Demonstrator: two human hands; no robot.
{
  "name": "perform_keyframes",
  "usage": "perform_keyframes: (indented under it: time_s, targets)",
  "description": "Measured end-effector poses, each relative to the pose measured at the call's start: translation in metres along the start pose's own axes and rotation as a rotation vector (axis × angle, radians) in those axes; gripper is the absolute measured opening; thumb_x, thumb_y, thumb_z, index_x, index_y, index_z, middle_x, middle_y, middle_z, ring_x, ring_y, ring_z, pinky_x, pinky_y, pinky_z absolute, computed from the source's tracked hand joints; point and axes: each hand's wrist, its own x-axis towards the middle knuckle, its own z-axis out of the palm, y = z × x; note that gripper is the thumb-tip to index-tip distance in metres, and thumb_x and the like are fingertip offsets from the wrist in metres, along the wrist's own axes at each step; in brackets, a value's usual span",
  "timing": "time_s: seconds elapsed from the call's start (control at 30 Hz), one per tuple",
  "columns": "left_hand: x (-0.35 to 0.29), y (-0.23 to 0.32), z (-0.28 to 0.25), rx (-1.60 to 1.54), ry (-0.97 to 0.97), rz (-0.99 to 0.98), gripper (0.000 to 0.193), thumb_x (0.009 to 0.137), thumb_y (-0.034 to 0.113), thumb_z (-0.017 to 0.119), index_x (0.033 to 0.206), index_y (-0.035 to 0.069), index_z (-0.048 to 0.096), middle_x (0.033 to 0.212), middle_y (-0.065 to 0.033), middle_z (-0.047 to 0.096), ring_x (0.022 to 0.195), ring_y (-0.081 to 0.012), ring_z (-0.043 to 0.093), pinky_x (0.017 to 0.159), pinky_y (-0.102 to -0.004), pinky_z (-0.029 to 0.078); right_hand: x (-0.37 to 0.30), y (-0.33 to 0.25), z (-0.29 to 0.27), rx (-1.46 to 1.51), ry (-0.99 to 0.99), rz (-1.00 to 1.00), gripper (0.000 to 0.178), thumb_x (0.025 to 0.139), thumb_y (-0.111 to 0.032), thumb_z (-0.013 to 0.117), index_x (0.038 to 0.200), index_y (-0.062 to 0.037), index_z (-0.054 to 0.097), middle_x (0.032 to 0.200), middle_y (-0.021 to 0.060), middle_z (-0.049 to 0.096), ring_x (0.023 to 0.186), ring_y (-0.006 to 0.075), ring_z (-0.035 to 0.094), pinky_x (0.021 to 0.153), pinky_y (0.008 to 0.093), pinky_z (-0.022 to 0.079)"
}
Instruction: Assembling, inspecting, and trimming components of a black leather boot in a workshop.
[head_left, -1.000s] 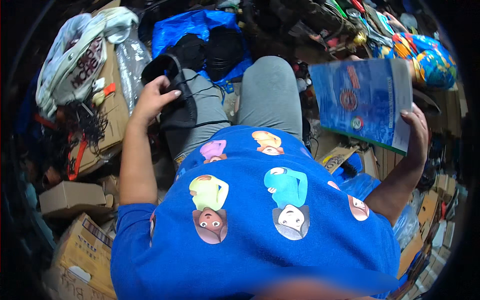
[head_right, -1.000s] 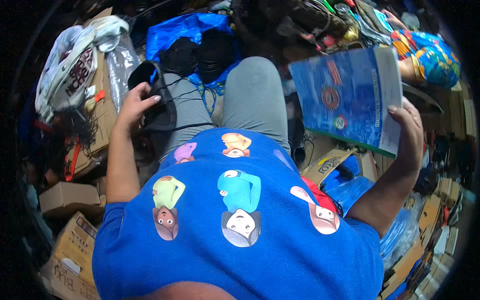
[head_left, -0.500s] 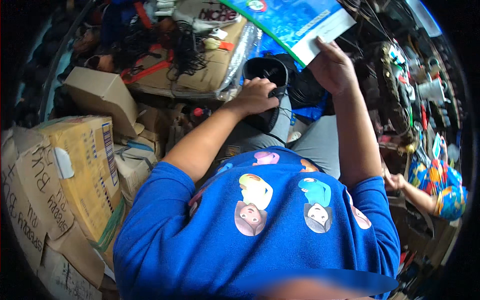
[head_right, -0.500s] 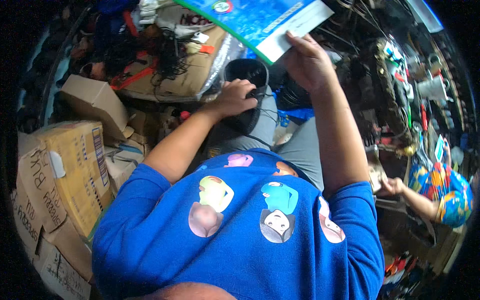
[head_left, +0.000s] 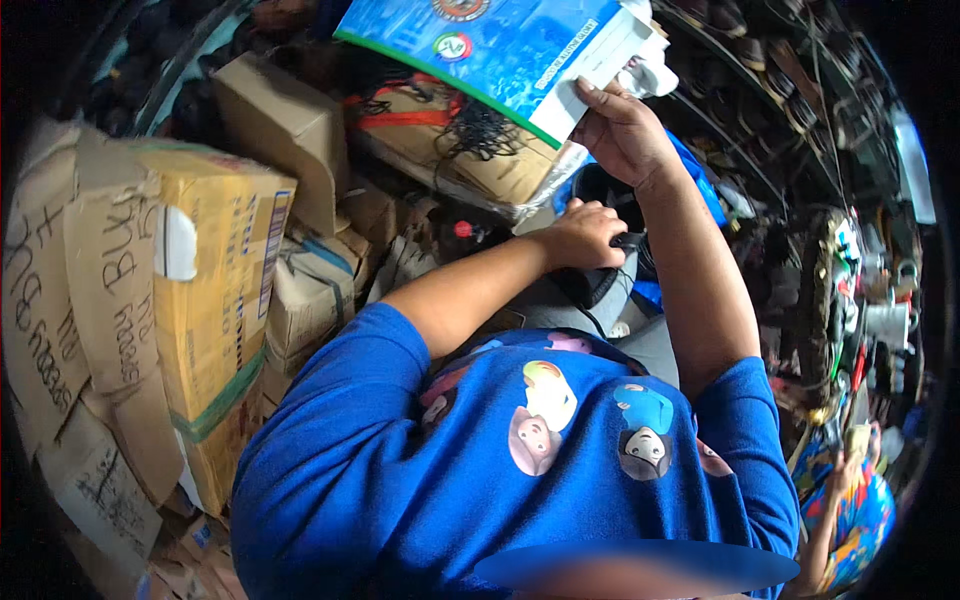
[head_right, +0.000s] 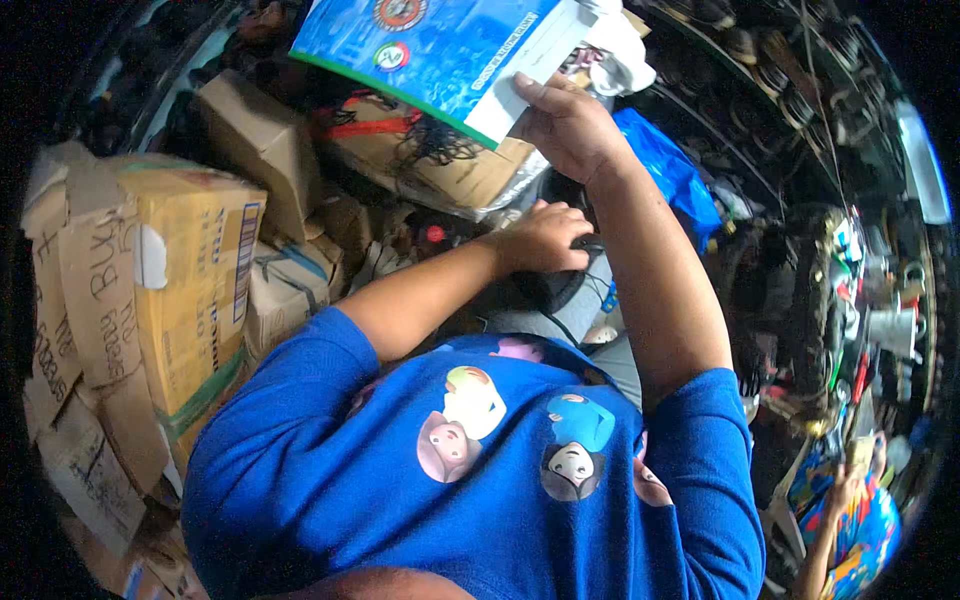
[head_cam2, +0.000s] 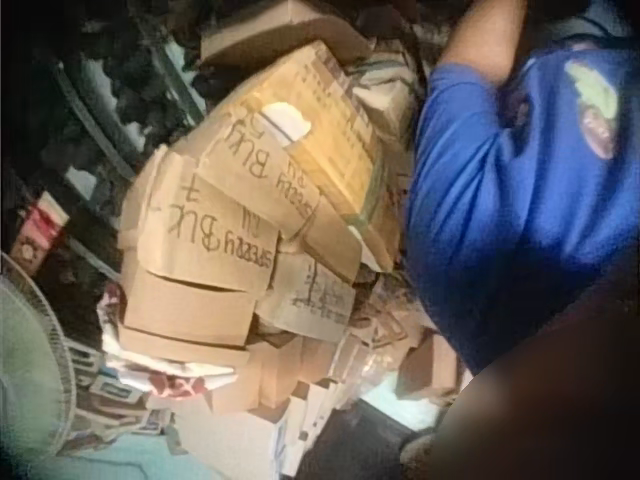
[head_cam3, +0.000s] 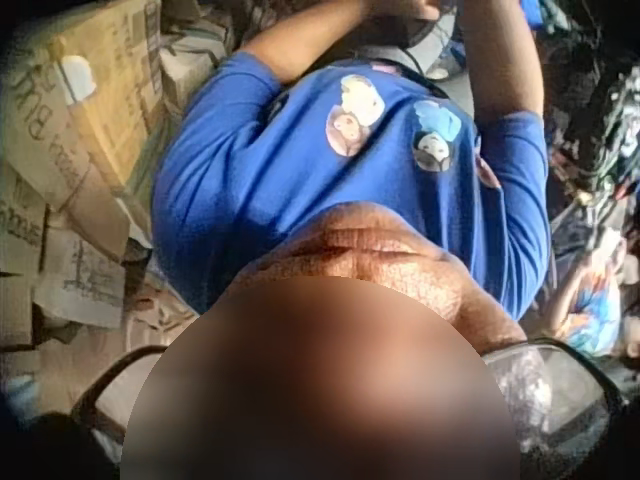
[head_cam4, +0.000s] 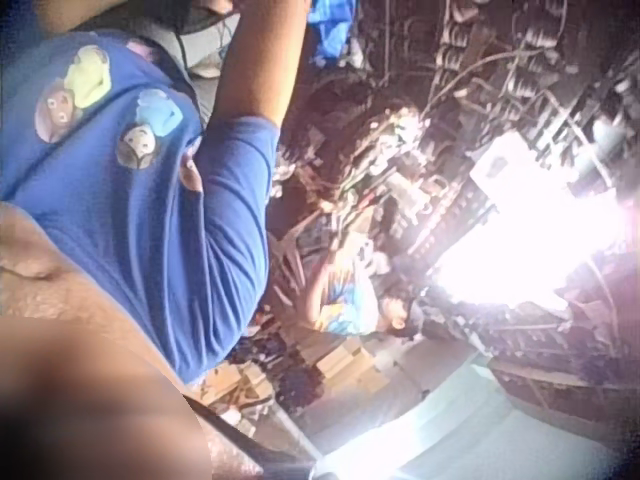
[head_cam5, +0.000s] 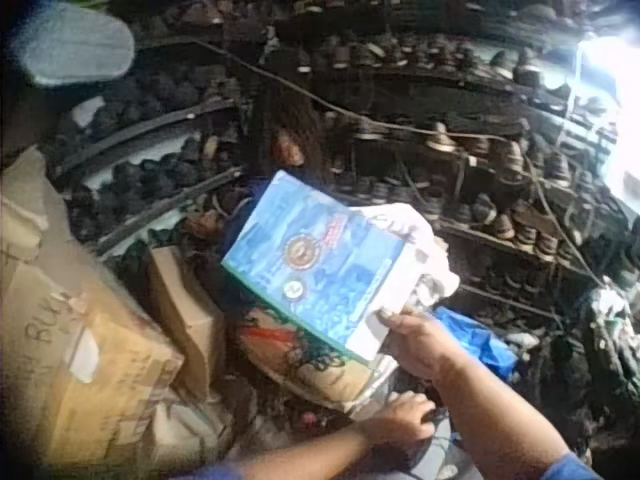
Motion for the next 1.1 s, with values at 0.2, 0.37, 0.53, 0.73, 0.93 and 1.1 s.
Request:
perform_keyframes:
  time_s: [0.2, 0.37, 0.53, 0.73, 0.93, 1.1]
  targets:
    - [0.004, 0.0, 0.009, -0.055, 0.009, -0.049, 0.048, 0.072, 0.039, 0.059, 0.111, 0.012, 0.059, 0.116, -0.0141, 0.054, 0.112, -0.0294, 0.046, 0.09, -0.044, 0.034, 0.061, 0.013, 0.029, -0.347, 0.082, 0.21, 0.048, 0.085, -0.039, 0.06, 0.117, -0.0044, 0.048, 0.109, 0.0067, 0.056, 0.099, 0.0197, 0.055, 0.085, 0.0354, 0.044]
    - [0.004, -0.008, -0.003, -0.143, -0.064, -0.066, 0.057, 0.073, 0.041, 0.061, 0.121, 0.012, 0.051, 0.125, -0.0155, 0.049, 0.118, -0.0345, 0.042, 0.093, -0.0544, 0.03, 0.032, 0.021, 0.002, -0.711, 0.083, 0.185, 0.069, 0.079, -0.048, 0.064, 0.131, -0.0072, 0.043, 0.115, 0.0062, 0.056, 0.099, 0.0175, 0.055, 0.086, 0.0349, 0.04]
    - [0.011, -0.019, -0.016, -0.205, -0.16, -0.069, 0.053, 0.073, 0.04, 0.062, 0.113, 0.006, 0.057, 0.115, -0.0174, 0.056, 0.109, -0.0324, 0.051, 0.094, -0.0368, 0.037, -0.096, -0.02, -0.051, -0.488, 0.272, 0.101, 0.043, 0.086, -0.038, 0.059, 0.117, -0.0076, 0.057, 0.106, 0.0034, 0.063, 0.1, 0.0131, 0.056, 0.087, 0.0292, 0.038]
    - [0.007, -0.059, 0.011, -0.34, 0.075, -0.002, 0.04, 0.074, 0.029, 0.068, 0.099, -0.002, 0.06, 0.099, -0.0164, 0.061, 0.097, -0.0265, 0.058, 0.085, -0.0332, 0.043, -0.281, 0.019, -0.129, -0.579, 1.071, -0.128, 0.029, 0.084, -0.023, 0.062, 0.1, -0.0001, 0.063, 0.088, 0.0043, 0.064, 0.08, 0.0107, 0.058, 0.075, 0.0249, 0.045]
    - [0.016, -0.041, 0.011, -0.461, -0.07, 0.036, 0.012, 0.082, 0.013, 0.06, 0.089, 0.003, 0.058, 0.084, 0.0018, 0.052, 0.081, -0.0071, 0.048, 0.075, -0.0216, 0.038, -0.447, 0.104, -0.178, -0.685, 1.791, -0.118, 0.025, 0.081, -0.019, 0.062, 0.096, 0.0005, 0.065, 0.09, 0.0084, 0.066, 0.081, 0.0143, 0.06, 0.075, 0.0271, 0.047]
    - [0.022, -0.025, 0.017, -0.477, -0.049, -0.065, 0.023, 0.076, 0.018, 0.064, 0.086, -0.001, 0.057, 0.082, -0.0073, 0.053, 0.082, -0.0157, 0.05, 0.077, -0.0265, 0.039, -0.524, 0.129, -0.249, -0.81, 1.993, 0.27, 0.045, 0.068, -0.031, 0.07, 0.1, 0.0007, 0.061, 0.093, 0.0163, 0.065, 0.084, 0.0244, 0.061, 0.078, 0.0343, 0.046]
